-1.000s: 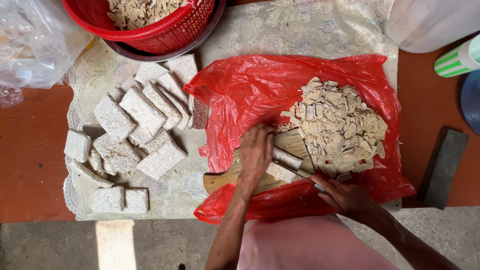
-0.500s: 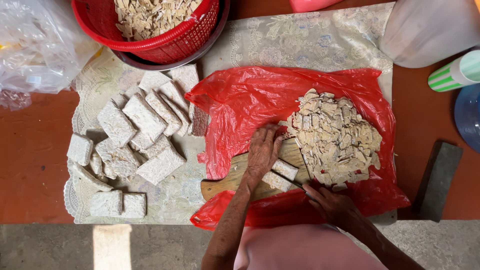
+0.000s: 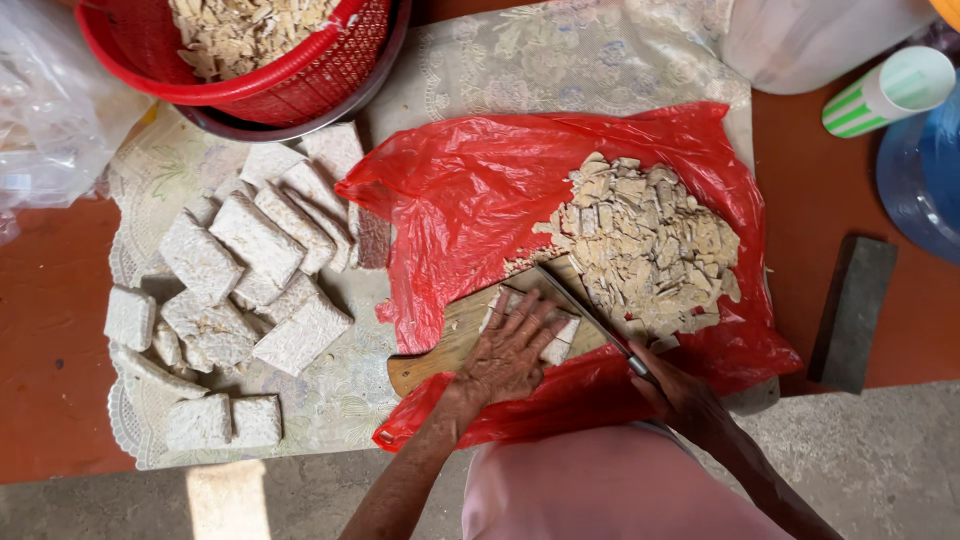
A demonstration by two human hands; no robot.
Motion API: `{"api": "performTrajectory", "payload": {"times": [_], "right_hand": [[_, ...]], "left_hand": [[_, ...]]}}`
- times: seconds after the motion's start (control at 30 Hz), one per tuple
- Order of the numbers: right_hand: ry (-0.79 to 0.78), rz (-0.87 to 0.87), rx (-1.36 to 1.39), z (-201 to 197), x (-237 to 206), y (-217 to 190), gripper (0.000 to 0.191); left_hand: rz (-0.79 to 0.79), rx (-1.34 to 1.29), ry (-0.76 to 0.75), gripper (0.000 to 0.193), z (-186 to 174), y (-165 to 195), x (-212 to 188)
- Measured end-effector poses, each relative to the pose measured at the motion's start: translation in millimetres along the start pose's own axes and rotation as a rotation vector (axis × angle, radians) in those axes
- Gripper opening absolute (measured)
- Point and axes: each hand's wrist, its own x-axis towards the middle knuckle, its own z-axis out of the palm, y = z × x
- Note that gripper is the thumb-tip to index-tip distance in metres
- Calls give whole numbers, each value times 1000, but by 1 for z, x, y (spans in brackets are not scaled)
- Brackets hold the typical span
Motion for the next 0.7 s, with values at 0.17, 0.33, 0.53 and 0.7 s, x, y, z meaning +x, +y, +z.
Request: {"api": "performTrajectory", "payload": {"times": [0.17, 0.33, 0.53, 0.7], "right_hand": [[-21, 35, 65, 3, 3, -6, 60], [46, 58, -8, -2, -8, -7, 57], [113, 24, -166, -4, -33, -13, 57], [-33, 271, -201, -6, -57, -27, 67]], "left_hand": [[25, 22, -111, 84, 6, -5, 9], [-236, 9, -23, 82, 26, 8, 20], [-427, 44, 85, 82, 44, 28, 34], [-450, 45, 2, 80, 44, 29, 36]]}}
